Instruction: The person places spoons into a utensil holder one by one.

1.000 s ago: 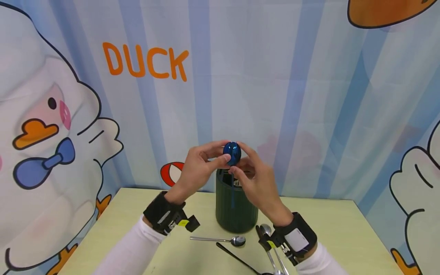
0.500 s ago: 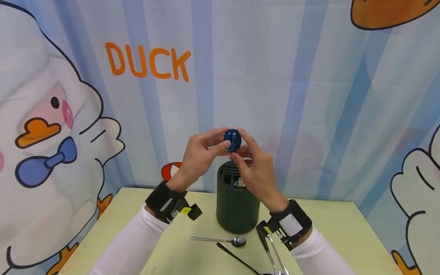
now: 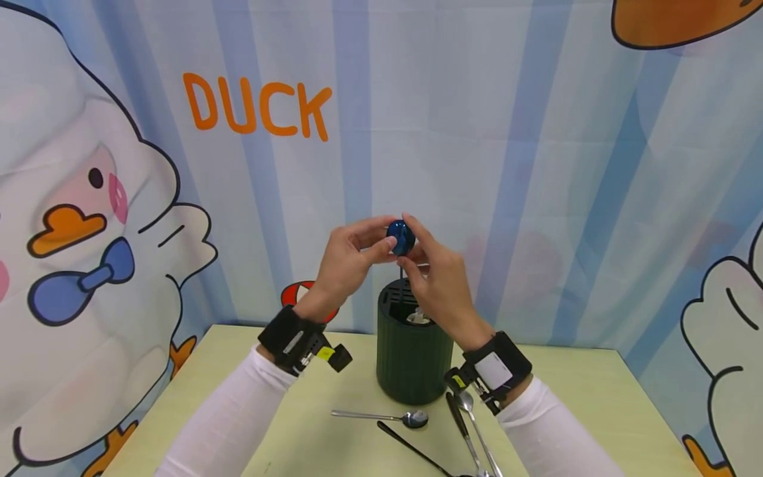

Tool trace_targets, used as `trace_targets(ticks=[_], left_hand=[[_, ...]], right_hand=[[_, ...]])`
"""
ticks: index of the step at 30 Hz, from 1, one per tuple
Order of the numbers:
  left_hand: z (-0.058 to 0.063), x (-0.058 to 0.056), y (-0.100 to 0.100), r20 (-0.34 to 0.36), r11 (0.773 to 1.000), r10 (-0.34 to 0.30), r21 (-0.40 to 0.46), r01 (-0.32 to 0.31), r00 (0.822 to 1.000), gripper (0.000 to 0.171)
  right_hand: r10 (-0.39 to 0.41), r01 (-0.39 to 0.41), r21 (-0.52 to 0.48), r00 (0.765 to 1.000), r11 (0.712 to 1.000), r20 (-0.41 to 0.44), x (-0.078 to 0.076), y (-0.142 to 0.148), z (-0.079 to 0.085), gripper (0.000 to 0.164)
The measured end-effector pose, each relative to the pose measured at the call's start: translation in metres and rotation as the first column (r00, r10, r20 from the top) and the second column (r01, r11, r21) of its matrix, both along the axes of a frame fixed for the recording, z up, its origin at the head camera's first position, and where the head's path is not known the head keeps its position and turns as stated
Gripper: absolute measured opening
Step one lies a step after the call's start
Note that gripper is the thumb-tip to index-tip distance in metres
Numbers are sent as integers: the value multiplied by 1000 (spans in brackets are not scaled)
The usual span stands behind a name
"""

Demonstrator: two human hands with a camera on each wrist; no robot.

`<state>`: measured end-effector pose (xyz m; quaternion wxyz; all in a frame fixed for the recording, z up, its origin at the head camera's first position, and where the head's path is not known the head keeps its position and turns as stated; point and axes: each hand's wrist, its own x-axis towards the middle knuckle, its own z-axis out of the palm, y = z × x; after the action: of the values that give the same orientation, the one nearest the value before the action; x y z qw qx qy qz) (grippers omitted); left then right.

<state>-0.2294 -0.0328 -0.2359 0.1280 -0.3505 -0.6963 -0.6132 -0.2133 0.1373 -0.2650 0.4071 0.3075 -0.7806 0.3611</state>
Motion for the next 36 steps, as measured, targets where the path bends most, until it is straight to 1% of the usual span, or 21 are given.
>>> trace_targets(ticks=[7,12,18,24,31,36], left_hand=[[-14,-14,2,38,1000,16,-23,-15,999,37],[-24,-19,4,72,999,25,-36,-23,997,37],[-37,-26,6,90,999,21,-42,-17,996,35],[-53,-32,6,120,996,34,-83,-25,992,35],[-71,-38,5,112,989,63,-139,-47,992,32],[-83,-40,5,83,976,100,-203,-81,992,31]], right_hand=[[-39,38,30,998,999,42,-8,4,-10,61],[-57,54,45,996,998,75,-13,7,-20,57],[-66,61,47,990,997,126,-18,9,-30,55],[-69,62,50,985,997,161,-20,10,-41,51],[-74,65,53,977,996,199,-23,13,-52,40],[-74,60,70,970,996,233,-25,15,-61,35]])
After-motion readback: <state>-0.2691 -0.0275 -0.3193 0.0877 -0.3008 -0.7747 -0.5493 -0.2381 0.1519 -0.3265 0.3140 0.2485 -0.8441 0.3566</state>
